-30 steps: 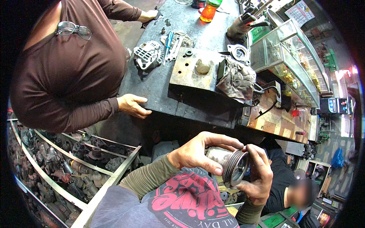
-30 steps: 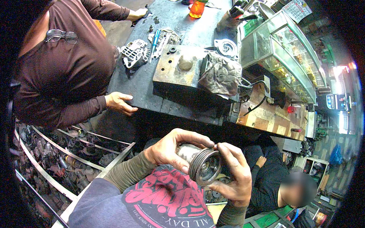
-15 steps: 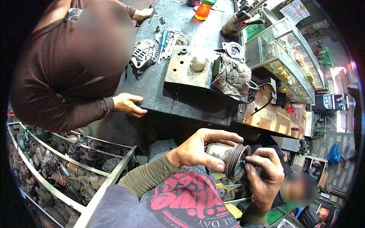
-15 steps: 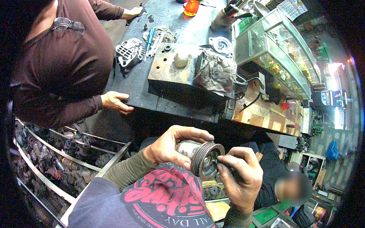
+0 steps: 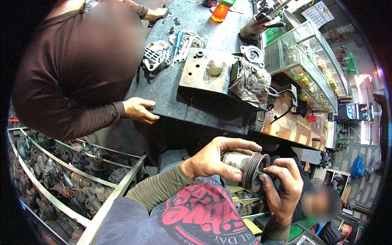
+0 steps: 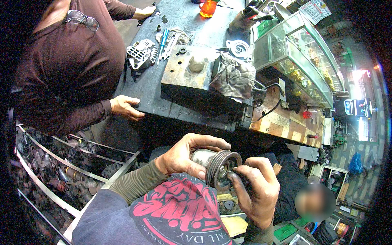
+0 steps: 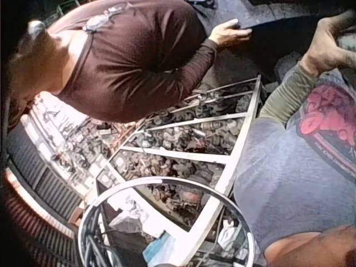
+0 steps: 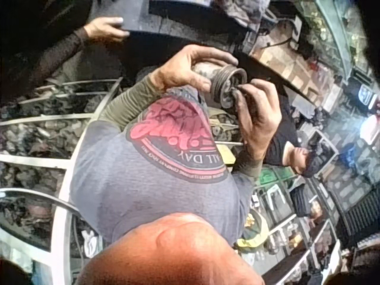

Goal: The person uses a screwdriver to pry and adjust a cylindrical mechanical part on a workbench, then moves to a sink area to scrub the part with a brush. The person handles the part repeatedly, inspecting it between actions.

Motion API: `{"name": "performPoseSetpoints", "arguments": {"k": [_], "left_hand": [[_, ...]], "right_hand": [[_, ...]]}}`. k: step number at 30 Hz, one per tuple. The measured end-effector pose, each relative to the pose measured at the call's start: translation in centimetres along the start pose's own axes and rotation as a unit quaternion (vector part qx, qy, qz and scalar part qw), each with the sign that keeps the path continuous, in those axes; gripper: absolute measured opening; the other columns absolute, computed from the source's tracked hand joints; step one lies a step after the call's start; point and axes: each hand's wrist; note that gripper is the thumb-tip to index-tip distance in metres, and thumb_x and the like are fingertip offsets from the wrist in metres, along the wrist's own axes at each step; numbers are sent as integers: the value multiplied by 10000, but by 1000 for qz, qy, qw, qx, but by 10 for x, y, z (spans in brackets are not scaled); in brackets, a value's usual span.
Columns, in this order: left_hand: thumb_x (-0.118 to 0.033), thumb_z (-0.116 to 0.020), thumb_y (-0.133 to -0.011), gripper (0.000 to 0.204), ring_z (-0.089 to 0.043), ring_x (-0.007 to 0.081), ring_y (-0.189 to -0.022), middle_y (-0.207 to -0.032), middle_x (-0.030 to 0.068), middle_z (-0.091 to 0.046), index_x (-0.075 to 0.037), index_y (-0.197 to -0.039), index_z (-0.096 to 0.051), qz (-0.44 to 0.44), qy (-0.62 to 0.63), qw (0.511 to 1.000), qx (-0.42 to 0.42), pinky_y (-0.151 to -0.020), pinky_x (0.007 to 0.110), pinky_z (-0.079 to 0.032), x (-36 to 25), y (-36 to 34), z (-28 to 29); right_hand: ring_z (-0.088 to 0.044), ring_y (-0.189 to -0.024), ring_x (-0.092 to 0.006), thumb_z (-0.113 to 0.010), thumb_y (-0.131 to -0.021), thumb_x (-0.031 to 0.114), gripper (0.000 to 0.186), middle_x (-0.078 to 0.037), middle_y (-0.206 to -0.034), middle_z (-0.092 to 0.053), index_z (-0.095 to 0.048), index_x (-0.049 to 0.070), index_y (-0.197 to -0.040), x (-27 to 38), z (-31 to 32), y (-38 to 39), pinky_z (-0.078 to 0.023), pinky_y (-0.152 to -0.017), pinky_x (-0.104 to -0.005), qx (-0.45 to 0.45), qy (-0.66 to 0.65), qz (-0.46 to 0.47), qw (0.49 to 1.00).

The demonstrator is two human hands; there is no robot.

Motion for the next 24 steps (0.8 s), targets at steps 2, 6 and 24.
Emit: {"name": "performPoseSetpoints", "arguments": {"k": [2,6,24], "left_hand": [[-135,-988,-662,879,-654,160,-1150,-1275,123,-701,-18,-1441,-599,2,11,1000,2,-1052,330,-515,-1,0,-2],[-136,-989,-653,884,-654,164,-1156,-1280,125,-699,-15,-1438,-602,6,0,1000,9,-1063,333,-512,-2,1,-1],[-185,-1009,-602,933,-686,215,-1171,-1298,163,-707,21,-1416,-602,29,9,999,-10,-1052,370,-537,9,3,-3]], "right_hand": [[-664,-827,-298,-833,-766,28,238,-149,-961,-641,-704,17,-965,-3,-4,1,-534,-710,-368,-16,-36,-4,999],[-661,-815,-297,-844,-770,57,249,-149,-944,-641,-698,24,-969,-10,-6,5,-530,-694,-373,-7,-36,13,999],[-677,-826,-347,-790,-805,7,252,-160,-953,-649,-684,28,-1032,-4,13,3,-552,-699,-409,87,4,30,996]]}}
Point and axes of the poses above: each hand's wrist, its own y-axis away from the middle knuckle, its own z-axis out of the back of the hand, x = y × z
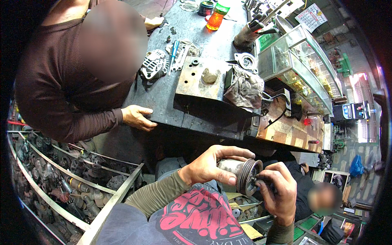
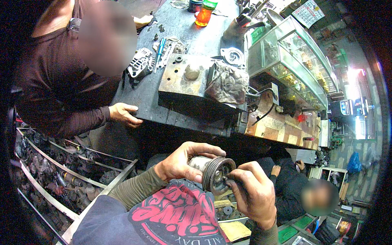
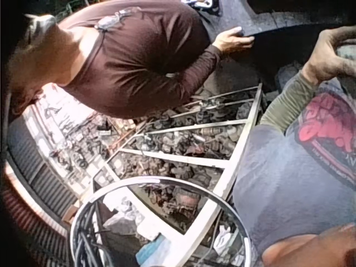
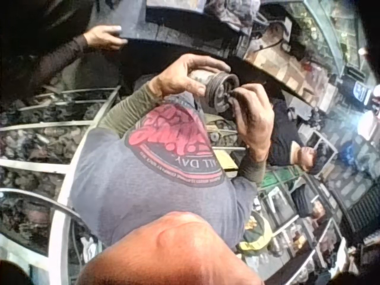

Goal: The person uses a screwdriver to pry and adjust a cylindrical mechanical part on a workbench, then moves to a sink area to scrub the part with a brush. The person handles the part repeatedly, inspecting it between actions.

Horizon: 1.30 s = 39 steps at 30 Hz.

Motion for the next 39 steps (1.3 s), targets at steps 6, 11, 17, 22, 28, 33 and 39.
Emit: {"name": "performPoseSetpoints", "arguments": {"k": [6,11,17,22,28,33,39], "left_hand": [[-231,-994,-648,965,-642,190,-1217,-1345,138,-676,11,-1471,-552,-3,30,999,28,-1095,356,-491,5,2,8],[-230,-963,-693,953,-651,225,-1245,-1390,161,-655,27,-1492,-513,-2,68,997,48,-1124,386,-487,14,0,13],[-192,-913,-750,890,-653,251,-1261,-1395,158,-650,30,-1502,-493,-18,115,992,38,-1143,423,-484,19,4,15],[-259,-954,-717,984,-607,251,-1315,-1445,148,-598,27,-1517,-459,-32,106,993,28,-1141,427,-484,18,-2,16],[-186,-1022,-600,1060,-638,229,-1264,-1383,124,-643,21,-1496,-495,-57,71,996,21,-1116,386,-497,7,7,9],[-161,-1037,-548,1083,-655,223,-1244,-1377,153,-663,22,-1481,-519,-41,48,998,12,-1108,373,-509,5,8,5],[-136,-1027,-562,1032,-655,217,-1233,-1368,162,-664,27,-1459,-545,-32,-1,999,6,-1104,371,-510,-6,11,3]], "right_hand": [[-668,-861,-372,-796,-807,8,281,-181,-972,-629,-669,20,-1057,0,-2,-5,-554,-720,-416,-6,-25,28,999],[-646,-892,-340,-812,-754,9,289,-165,-1009,-614,-710,50,-1022,-9,-4,1,-540,-769,-398,-18,-78,47,996],[-642,-836,-369,-783,-842,88,226,-165,-945,-608,-665,25,-1025,5,-2,-8,-532,-710,-415,-55,-46,67,995],[-649,-809,-375,-792,-852,87,222,-174,-970,-600,-664,28,-1023,-7,-4,-11,-549,-694,-430,-50,-24,79,995],[-685,-802,-314,-836,-813,50,259,-148,-975,-639,-691,25,-1027,-3,-18,-9,-554,-660,-379,-82,-109,54,989],[-680,-819,-301,-827,-799,26,265,-143,-982,-658,-712,27,-1038,-7,-17,-3,-555,-684,-369,-69,-93,81,990],[-672,-860,-275,-787,-748,-24,259,-132,-948,-663,-741,28,-997,-1,-13,-4,-533,-764,-360,-49,-131,16,990]]}}
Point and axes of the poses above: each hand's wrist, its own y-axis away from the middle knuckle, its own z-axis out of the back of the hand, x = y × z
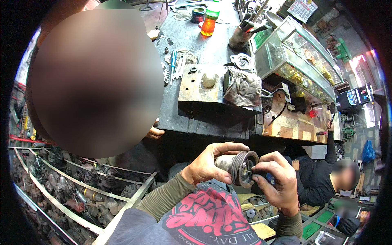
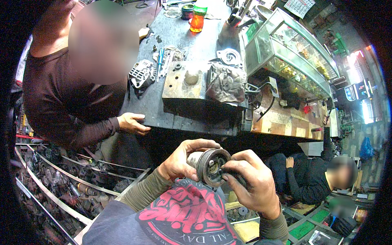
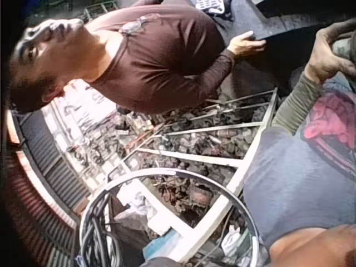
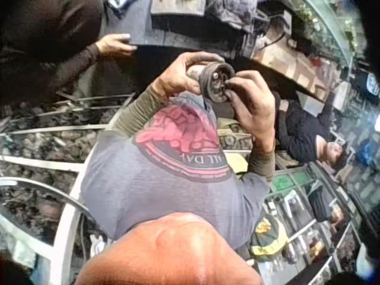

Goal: The person uses a screwdriver to pry and adjust a cylindrical mechanical part on a workbench, then moves to a sink area to scrub the part with a brush. The person handles the part repeatedly, inspecting it between actions.

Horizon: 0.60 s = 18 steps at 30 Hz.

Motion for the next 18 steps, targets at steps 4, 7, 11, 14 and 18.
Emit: {"name": "performPoseSetpoints", "arguments": {"k": [4,7,11,14,18], "left_hand": [[-107,-1022,-561,1019,-657,198,-1217,-1357,148,-671,26,-1456,-552,7,-14,1000,8,-1091,361,-519,1,-1,1],[-104,-1023,-560,1025,-660,194,-1211,-1354,143,-673,24,-1459,-549,17,4,1000,6,-1086,356,-522,3,-1,0],[-114,-1026,-557,1029,-660,197,-1213,-1357,146,-672,26,-1458,-550,9,17,1000,6,-1086,354,-523,5,-1,3],[-115,-1026,-557,1023,-659,200,-1217,-1363,150,-670,28,-1454,-554,11,19,1000,5,-1088,354,-521,1,-1,1],[-102,-1017,-572,997,-655,203,-1225,-1368,155,-670,29,-1449,-560,3,-14,1000,8,-1094,359,-516,-2,-1,0]], "right_hand": [[-666,-846,-289,-799,-747,2,226,-136,-929,-652,-721,22,-958,2,-4,1,-526,-740,-354,3,66,1,998],[-657,-830,-294,-799,-759,15,209,-141,-925,-642,-709,16,-947,-2,-6,2,-523,-727,-356,-1,57,-4,998],[-668,-870,-336,-810,-784,27,264,-157,-961,-652,-699,27,-1023,-1,-4,1,-548,-745,-400,21,51,-7,998],[-667,-868,-332,-801,-779,11,265,-156,-952,-655,-707,25,-1026,2,2,-2,-544,-749,-395,32,34,-18,999],[-664,-857,-325,-783,-769,-18,250,-152,-937,-658,-714,23,-1006,5,3,-4,-539,-748,-386,32,12,-46,998]]}}
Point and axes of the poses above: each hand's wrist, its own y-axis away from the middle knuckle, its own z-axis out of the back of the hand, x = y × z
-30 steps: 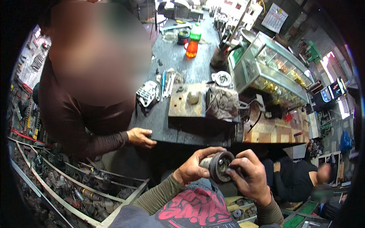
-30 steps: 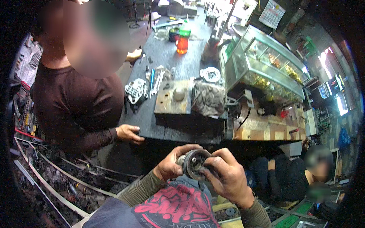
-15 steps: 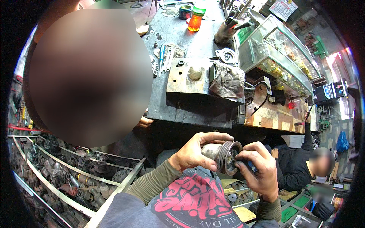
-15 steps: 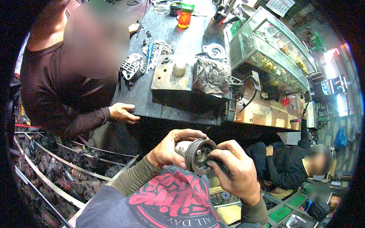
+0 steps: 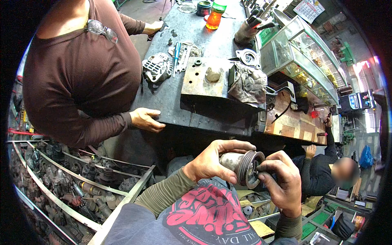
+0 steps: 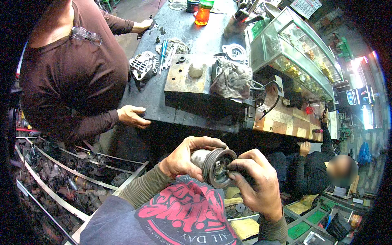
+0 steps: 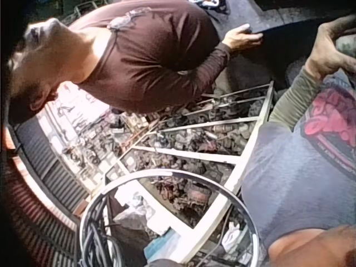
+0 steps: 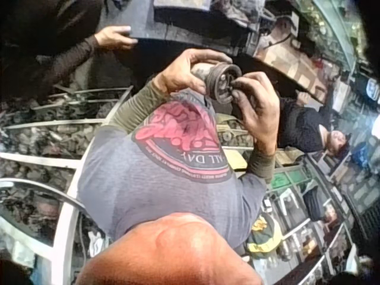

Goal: The person uses a screwdriver to pry and adjust a cylindrical mechanical part on a workbench, then moves to a sink area to scrub the part with a brush. The person handles the part repeatedly, inspecting it between actions.

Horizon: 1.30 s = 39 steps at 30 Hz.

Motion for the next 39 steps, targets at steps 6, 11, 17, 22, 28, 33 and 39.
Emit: {"name": "performPoseSetpoints", "arguments": {"k": [6,11,17,22,28,33,39], "left_hand": [[-132,-1035,-536,996,-668,215,-1217,-1339,155,-691,25,-1415,-593,6,-24,999,-21,-1090,374,-518,-3,0,-3],[-136,-1035,-535,994,-665,211,-1218,-1339,147,-692,23,-1412,-597,6,-27,999,-23,-1087,368,-518,-1,2,0],[-91,-1014,-571,976,-651,187,-1216,-1348,132,-682,16,-1438,-577,0,-23,1000,-11,-1084,345,-514,-2,3,3],[-98,-1013,-571,986,-658,194,-1217,-1351,136,-680,11,-1445,-570,-11,7,1000,0,-1090,354,-515,8,2,16],[-134,-1043,-520,1074,-660,233,-1245,-1375,143,-666,-2,-1463,-547,-7,146,989,18,-1115,407,-517,26,-1,24],[-96,-1038,-529,1082,-645,247,-1273,-1394,154,-652,-19,-1481,-529,14,147,989,30,-1126,420,-510,24,-1,23],[-72,-1029,-539,1102,-638,252,-1284,-1406,150,-644,-13,-1505,-501,30,135,990,14,-1135,424,-500,24,5,21]], "right_hand": [[-656,-832,-320,-777,-775,-18,217,-148,-916,-645,-702,18,-975,-2,-7,3,-529,-724,-388,-16,23,3,1000],[-649,-826,-340,-758,-794,-17,195,-162,-909,-631,-688,7,-974,-3,-15,6,-522,-723,-393,-31,19,-17,999],[-631,-804,-357,-726,-823,-19,185,-174,-912,-611,-649,-11,-991,-4,-24,7,-512,-714,-412,-52,44,-15,998],[-632,-817,-346,-753,-836,7,184,-174,-934,-609,-668,-5,-999,-1,-29,7,-514,-721,-405,-55,33,-21,998],[-635,-904,-317,-815,-798,45,270,-171,-1020,-605,-719,16,-1049,10,-24,-7,-526,-770,-375,-94,11,36,995],[-632,-923,-342,-820,-765,79,312,-165,-1016,-618,-715,27,-1054,16,-25,-20,-520,-815,-420,-85,65,91,990],[-628,-845,-314,-795,-765,44,254,-153,-938,-610,-723,17,-1008,14,-29,-19,-520,-754,-394,-82,56,91,991]]}}
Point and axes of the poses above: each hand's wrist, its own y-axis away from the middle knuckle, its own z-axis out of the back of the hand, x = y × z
